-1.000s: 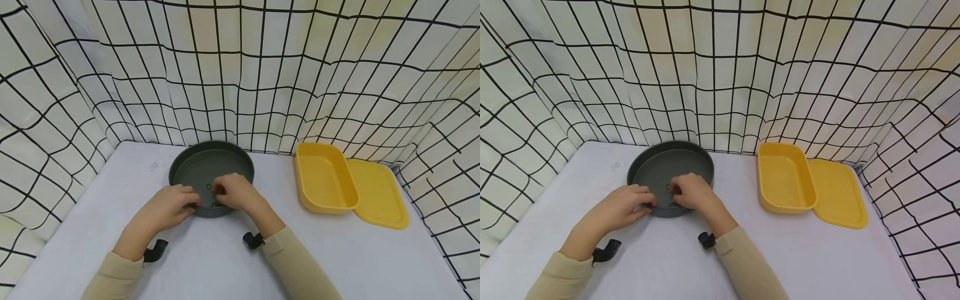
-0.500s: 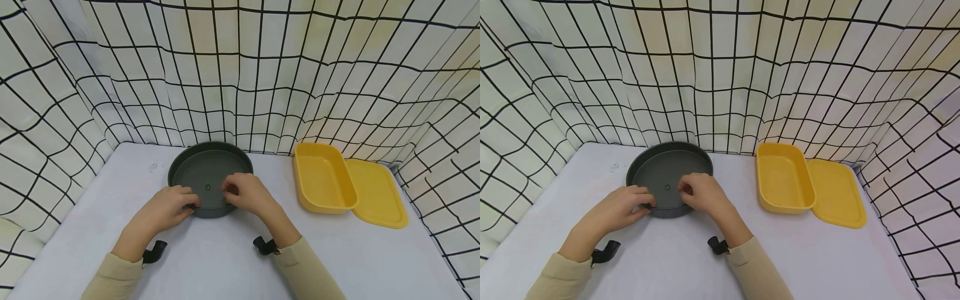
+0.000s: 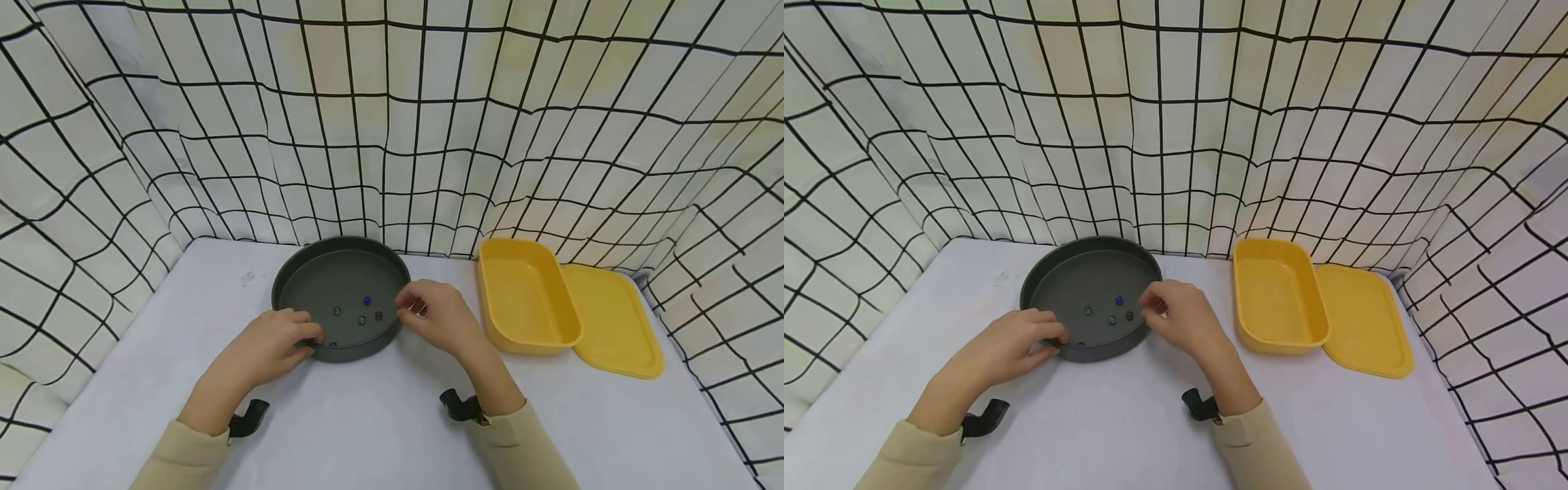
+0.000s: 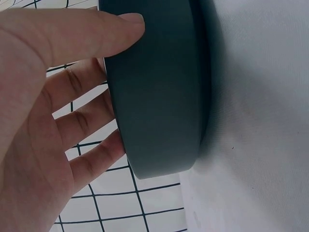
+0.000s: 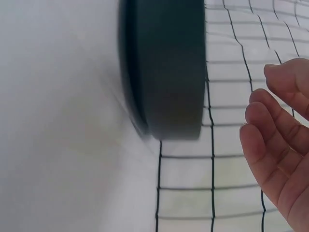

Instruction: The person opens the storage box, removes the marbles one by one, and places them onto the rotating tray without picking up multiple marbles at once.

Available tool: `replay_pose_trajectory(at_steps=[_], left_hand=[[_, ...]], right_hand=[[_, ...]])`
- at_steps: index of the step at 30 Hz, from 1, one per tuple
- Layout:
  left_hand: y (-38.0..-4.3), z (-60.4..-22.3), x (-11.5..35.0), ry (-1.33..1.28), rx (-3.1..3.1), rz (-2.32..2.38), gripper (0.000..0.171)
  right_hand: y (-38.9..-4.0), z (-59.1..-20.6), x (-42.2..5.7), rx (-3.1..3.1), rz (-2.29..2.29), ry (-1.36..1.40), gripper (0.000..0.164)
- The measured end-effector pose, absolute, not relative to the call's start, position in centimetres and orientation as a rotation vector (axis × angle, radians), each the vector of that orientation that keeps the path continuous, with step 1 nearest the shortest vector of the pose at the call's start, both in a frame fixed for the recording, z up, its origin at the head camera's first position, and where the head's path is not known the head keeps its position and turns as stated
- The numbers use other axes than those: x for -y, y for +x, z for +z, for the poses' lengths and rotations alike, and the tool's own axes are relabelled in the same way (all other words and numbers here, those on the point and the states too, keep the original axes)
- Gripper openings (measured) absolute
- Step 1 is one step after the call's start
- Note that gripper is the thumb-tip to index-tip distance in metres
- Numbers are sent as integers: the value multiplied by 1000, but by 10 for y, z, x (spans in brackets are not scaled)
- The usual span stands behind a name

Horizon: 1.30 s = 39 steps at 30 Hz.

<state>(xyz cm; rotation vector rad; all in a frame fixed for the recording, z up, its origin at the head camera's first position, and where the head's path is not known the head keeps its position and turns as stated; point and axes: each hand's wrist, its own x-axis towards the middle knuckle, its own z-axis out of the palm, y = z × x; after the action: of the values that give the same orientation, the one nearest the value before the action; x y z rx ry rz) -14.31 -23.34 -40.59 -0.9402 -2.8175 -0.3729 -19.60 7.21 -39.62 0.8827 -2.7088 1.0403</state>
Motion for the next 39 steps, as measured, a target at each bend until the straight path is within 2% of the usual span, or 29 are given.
replay_pose_trajectory(at_steps=[14,28,35,39], left_hand=[[-140,-407,233,-943,2808,-383,26],[-141,-407,234,-955,2800,-356,25],[-142,-405,234,-966,2798,-352,25],[-142,-406,234,-969,2791,-358,25]], right_hand=[[-206,-382,-137,2839,1056,499,14],[-216,-391,-187,2979,1011,340,18],[-216,-398,-204,3116,969,240,14],[-218,-401,-208,3265,924,212,18]])
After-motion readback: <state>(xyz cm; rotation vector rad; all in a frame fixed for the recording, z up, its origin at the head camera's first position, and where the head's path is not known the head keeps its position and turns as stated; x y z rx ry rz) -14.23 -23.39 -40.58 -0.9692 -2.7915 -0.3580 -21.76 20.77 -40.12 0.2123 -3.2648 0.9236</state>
